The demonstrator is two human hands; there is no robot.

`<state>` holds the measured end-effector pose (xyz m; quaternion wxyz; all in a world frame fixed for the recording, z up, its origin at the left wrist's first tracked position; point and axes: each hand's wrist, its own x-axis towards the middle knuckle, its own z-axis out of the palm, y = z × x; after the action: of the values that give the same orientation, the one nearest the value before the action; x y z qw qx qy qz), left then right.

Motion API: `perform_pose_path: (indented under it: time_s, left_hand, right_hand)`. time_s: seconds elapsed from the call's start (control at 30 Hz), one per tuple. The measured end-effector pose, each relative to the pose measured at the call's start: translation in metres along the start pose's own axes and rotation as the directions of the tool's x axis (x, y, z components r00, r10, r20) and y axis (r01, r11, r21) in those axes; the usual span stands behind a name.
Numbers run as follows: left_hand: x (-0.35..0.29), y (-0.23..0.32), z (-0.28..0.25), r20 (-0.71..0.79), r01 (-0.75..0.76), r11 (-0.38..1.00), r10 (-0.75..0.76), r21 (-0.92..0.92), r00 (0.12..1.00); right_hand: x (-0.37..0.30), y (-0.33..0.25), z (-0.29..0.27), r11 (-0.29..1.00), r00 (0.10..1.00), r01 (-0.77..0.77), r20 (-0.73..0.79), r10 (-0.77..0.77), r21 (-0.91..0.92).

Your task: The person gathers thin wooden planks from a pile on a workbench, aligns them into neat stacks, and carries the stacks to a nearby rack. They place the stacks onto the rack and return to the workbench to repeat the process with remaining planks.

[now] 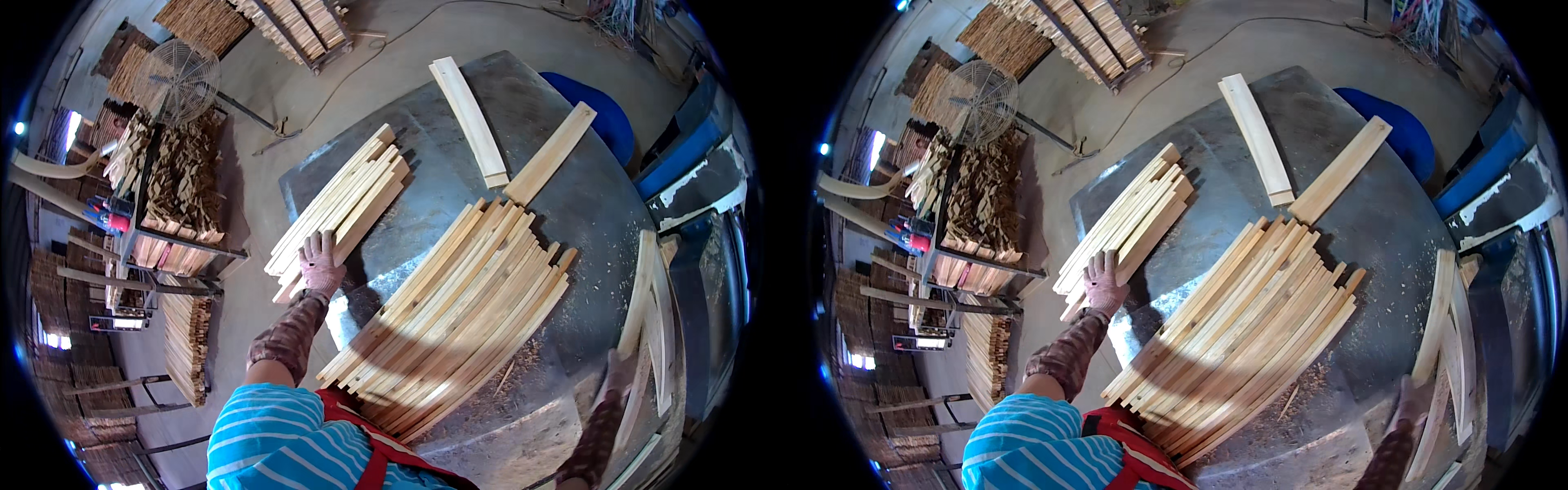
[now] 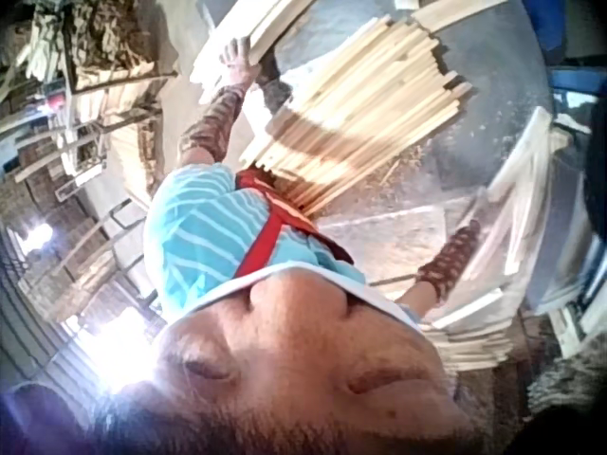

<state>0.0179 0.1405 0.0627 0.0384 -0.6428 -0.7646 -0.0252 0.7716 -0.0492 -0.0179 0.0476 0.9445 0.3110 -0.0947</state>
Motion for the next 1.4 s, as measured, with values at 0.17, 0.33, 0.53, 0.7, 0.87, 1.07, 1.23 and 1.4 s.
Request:
perform_pose_path:
  time_s: [0.17,0.33,0.53,0.7,0.87,1.07,1.23,1.4]
  left_hand:
    - [0.010,-0.029,0.025,-0.213,-0.055,0.998,0.046,-0.038,0.976]
    - [0.008,-0.031,0.013,-0.186,-0.065,0.989,0.039,-0.132,0.982]
    - [-0.037,-0.092,0.003,-0.044,0.100,0.958,-0.116,-0.269,0.992]
    - [-0.104,-0.160,0.001,-0.057,0.332,0.885,-0.369,-0.326,0.927]
    - [-0.132,-0.181,0.028,0.047,0.591,0.559,-0.702,-0.582,0.711]
    - [-0.111,-0.180,0.036,0.373,0.596,0.136,-0.666,-0.791,0.646]
    - [-0.111,-0.177,0.031,0.378,0.624,0.156,-0.676,-0.766,0.633]
    - [-0.121,-0.189,0.051,0.380,0.636,0.173,-0.674,-0.752,0.634]
  right_hand:
    - [-0.122,-0.042,-0.012,0.995,0.981,-0.082,0.170,0.090,-0.050]
    - [-0.190,-0.020,0.016,0.996,0.981,-0.004,0.191,0.021,-0.091]
    - [-0.236,-0.036,0.027,0.988,0.994,0.112,0.009,-0.113,0.111]
    - [-0.294,-0.152,-0.045,0.644,0.644,0.765,-0.053,-0.763,0.002]
    - [-0.402,-0.371,-0.066,0.256,0.692,0.056,0.147,-0.706,0.965]
    - [-0.438,-0.539,0.011,0.463,0.453,-0.032,0.426,-0.783,0.886]
    - [-0.463,-0.601,0.047,0.440,0.501,0.114,0.331,-0.799,0.891]
    - [-0.470,-0.603,0.041,0.606,0.593,0.322,0.344,-0.728,0.728]
